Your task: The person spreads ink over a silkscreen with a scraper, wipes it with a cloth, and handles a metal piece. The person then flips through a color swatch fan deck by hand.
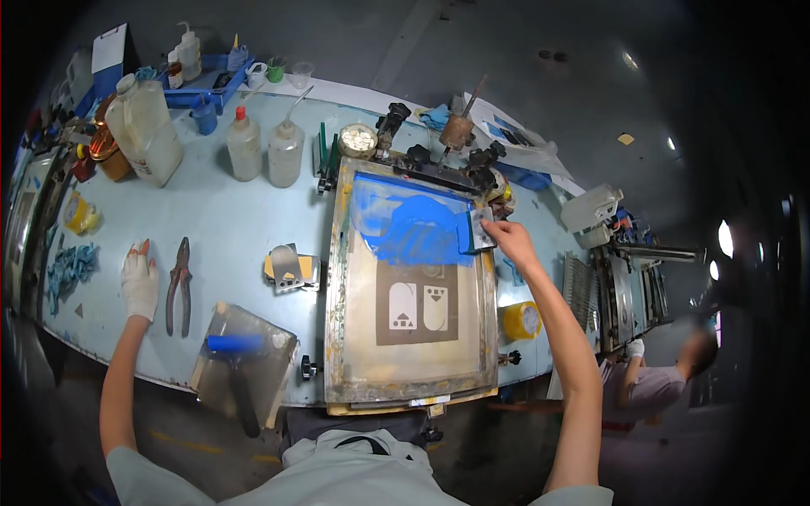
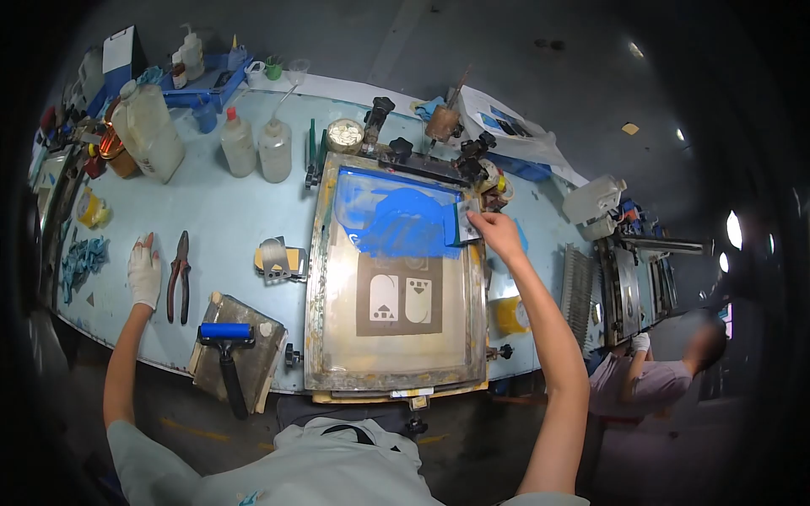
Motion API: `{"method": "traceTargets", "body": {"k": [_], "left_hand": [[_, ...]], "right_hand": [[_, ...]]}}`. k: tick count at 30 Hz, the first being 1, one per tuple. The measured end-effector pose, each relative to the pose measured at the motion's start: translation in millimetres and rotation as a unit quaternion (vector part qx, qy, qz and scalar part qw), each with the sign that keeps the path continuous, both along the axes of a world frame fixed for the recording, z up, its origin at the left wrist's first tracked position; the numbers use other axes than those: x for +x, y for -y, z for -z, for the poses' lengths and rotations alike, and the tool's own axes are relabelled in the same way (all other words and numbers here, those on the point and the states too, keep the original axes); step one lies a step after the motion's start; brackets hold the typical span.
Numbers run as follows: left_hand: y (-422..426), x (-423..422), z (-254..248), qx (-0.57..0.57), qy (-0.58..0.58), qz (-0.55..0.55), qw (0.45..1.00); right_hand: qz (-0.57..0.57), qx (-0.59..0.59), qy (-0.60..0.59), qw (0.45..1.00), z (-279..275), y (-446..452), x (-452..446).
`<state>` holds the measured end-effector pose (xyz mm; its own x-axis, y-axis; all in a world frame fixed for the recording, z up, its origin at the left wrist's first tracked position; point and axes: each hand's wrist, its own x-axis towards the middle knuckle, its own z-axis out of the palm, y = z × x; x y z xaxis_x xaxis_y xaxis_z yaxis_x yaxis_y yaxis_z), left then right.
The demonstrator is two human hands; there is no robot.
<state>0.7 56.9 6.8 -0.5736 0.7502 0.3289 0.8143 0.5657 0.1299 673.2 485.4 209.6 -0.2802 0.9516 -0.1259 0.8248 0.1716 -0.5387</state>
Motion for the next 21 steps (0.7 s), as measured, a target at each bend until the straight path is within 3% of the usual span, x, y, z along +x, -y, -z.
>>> {"method": "traceTargets", "body": {"k": [11, 12, 15, 20, 21], "left_hand": [[0, 8, -11, -0.025, 0.016, 0.000, 1.000], [1, 4, -7, -0.018, -0.009, 0.007, 1.000], [-1, 8, -12, -0.025, 0.008, 0.004, 1.000], [0, 3, -8, -0.029, 0.012, 0.027, 0.999], [0, 4, -9, -0.029, 0.012, 0.024, 0.999]], "right_hand": [[0.003, -0.044, 0.035, 0.998, 7, -8, 18], [0.003, -0.014, -0.002, 1.000, 16, -8, 21], [0.102, -0.104, -0.162, 0.976, 10, 9, 33], [0.120, 0.140, -0.097, 0.978, 30, 46, 122], [0.162, 0.136, -0.060, 0.976, 33, 52, 144]]}}
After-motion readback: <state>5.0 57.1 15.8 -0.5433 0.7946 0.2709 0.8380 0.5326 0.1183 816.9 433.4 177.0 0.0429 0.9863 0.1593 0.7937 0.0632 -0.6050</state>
